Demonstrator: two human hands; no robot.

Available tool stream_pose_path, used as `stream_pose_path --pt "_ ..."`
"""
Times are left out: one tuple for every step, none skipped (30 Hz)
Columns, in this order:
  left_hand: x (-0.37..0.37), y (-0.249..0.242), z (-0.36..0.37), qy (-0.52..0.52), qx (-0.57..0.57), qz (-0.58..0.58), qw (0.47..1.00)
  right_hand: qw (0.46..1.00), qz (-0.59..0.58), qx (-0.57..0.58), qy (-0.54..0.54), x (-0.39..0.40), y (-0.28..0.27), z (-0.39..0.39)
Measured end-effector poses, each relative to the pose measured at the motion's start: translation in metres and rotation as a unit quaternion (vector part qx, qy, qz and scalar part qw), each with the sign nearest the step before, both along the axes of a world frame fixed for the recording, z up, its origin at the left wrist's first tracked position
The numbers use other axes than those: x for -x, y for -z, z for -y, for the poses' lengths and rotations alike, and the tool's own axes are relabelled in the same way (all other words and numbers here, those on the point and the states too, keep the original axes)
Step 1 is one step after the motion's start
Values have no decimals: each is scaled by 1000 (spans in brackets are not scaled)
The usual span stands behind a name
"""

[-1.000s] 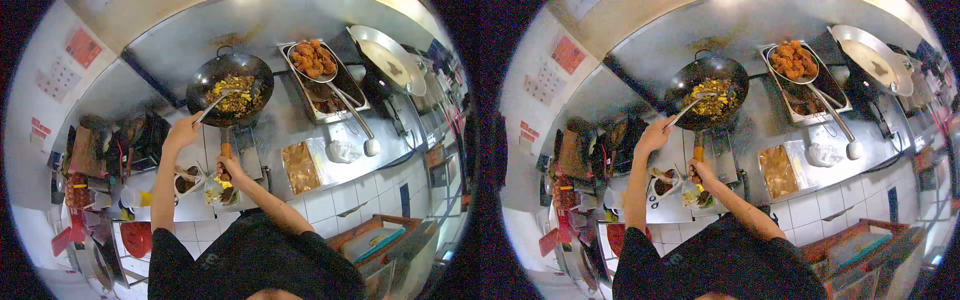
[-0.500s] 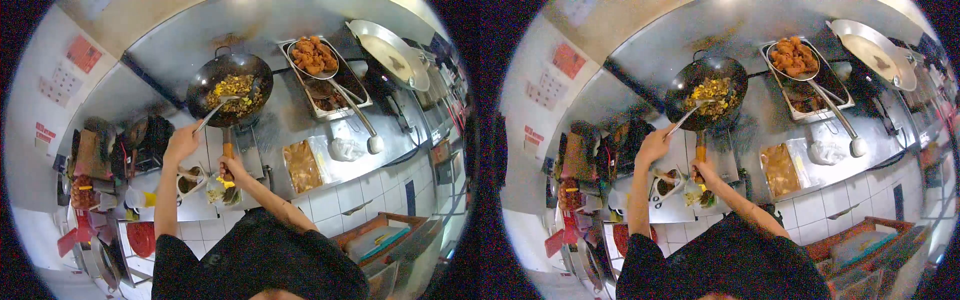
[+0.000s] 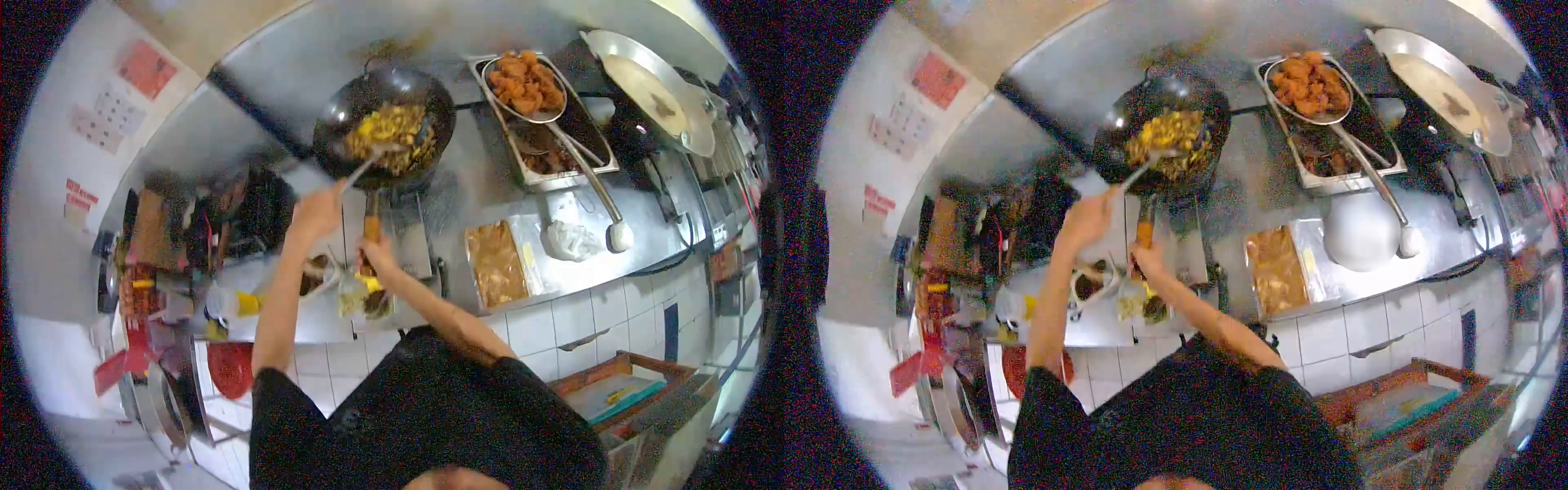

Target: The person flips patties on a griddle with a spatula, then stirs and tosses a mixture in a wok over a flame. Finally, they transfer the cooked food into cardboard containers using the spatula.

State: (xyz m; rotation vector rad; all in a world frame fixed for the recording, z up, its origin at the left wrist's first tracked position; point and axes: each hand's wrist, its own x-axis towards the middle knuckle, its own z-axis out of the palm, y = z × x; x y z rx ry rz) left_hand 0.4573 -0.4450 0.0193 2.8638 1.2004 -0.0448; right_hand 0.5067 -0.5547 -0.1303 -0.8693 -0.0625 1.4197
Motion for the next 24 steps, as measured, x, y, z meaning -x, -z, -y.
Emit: stream_pose_path --pt "-6 -3 -5 -15 10 -13 1000 1000 -13 -21 -3 -1 3 -5" --pt "-2 -13 -8 -9 4 -4 1000 1000 11 -20 -7 -4 5 -2" --pt "8 -24 -9 -7 -4 2 1000 999 17 -27 -5 -10 1 5" --pt "23 -33 -6 0 -27 -14 1000 1000 18 -18 -12 -18 -7 13" --pt "34 -42 -1 8 -51 -31 998 1000 17 -9 -19 -25 -14 17" --pt "42 -68 15 10 -45 -50 998 1000 20 -14 -12 -29 -19 16" --pt "46 -89 28 10 -36 -72 997 1000 -2 -8 -13 -30 -22 18" --pt "43 -88 28 10 -37 -72 997 1000 -24 0 -17 -29 -23 19" --pt "40 -88 30 -5 -32 -108 994 1000 -22 -3 -20 -26 -20 16" --pt "39 -87 31 -23 -29 -143 989 1000 -1 19 -21 -21 -18 10" --pt "34 -66 18 -1 -34 -107 994 999 20 40 -26 -14 -14 4" --pt "29 -30 -7 20 -38 -73 996 999 7 23 -24 -8 -21 3" --pt "21 10 -42 53 -33 -7 998 999 8 23 -33 2 -21 2" --pt "14 34 -65 90 -31 63 993 999 19 35 -23 10 -20 -1" --pt "11 24 -66 90 -34 70 993 998 33 44 -7 9 -20 -4" --pt "7 1 -66 8 146 75 986 999 39 22 -16 5 -23 1" --pt "3 -23 -71 -70 319 72 942 999 42 15 -6 2 -25 3" --pt "13 -37 -74 -152 413 137 888 1000 24 4 8 0 -25 5" --pt "24 -53 -83 -163 421 101 887 1000 5 -5 20 -2 -26 7" --pt "36 -67 -94 -165 442 86 878 1000 8 7 20 -5 -31 9" --pt "45 -81 -103 -181 441 54 877 1000 6 5 23 -6 -29 9" --pt "54 -91 -111 -192 424 34 885 1000 1 1 20 -5 -27 9" --pt "64 -103 -121 -177 459 31 870 1000 -3 -3 17 -5 -25 8" --pt "70 -114 -134 -198 467 16 862 1000 -5 -4 21 -6 -23 7"
